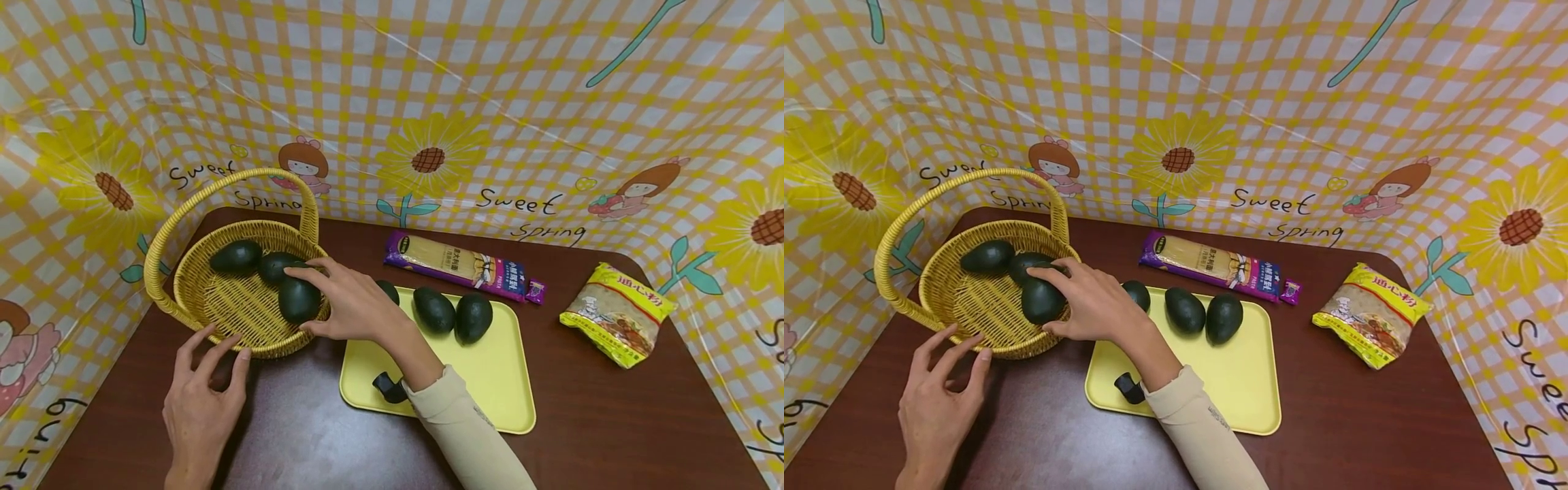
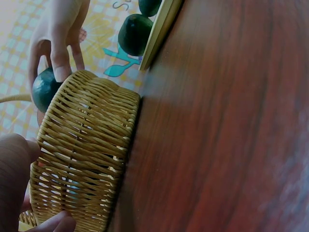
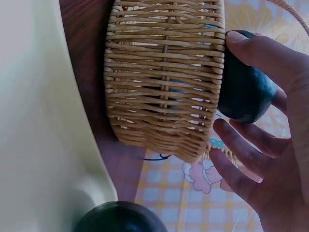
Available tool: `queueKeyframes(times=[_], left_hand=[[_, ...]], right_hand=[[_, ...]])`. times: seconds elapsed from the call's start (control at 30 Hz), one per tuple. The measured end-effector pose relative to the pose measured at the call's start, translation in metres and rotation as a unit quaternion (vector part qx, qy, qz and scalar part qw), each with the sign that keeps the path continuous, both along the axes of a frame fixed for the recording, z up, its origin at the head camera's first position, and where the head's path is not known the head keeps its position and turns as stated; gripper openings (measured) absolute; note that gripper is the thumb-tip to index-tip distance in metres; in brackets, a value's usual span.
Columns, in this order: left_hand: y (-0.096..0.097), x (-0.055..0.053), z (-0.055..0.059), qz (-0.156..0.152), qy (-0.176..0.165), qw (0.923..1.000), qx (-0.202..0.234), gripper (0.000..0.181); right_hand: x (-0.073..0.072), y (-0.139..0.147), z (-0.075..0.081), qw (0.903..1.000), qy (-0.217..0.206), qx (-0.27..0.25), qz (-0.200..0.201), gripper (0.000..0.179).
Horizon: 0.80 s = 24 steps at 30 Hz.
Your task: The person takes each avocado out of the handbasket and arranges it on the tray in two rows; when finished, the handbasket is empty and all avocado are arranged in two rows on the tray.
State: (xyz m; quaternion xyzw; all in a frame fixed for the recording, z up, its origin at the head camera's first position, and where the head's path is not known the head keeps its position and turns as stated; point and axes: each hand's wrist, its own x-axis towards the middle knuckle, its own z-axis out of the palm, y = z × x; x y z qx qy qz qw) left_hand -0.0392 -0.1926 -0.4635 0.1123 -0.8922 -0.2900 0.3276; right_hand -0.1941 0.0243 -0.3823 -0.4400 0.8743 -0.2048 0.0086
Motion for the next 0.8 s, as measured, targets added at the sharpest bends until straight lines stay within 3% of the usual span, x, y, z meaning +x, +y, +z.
queueKeyframes(times=[0.8], left_hand=[[0.000, 0.001, 0.001, 0.003, -0.003, 1.0000, -0.002, 0.025]], right_hand=[[0.013, 0.018, 0.000, 0.9983, 0.037, -0.044, 0.000, 0.086]])
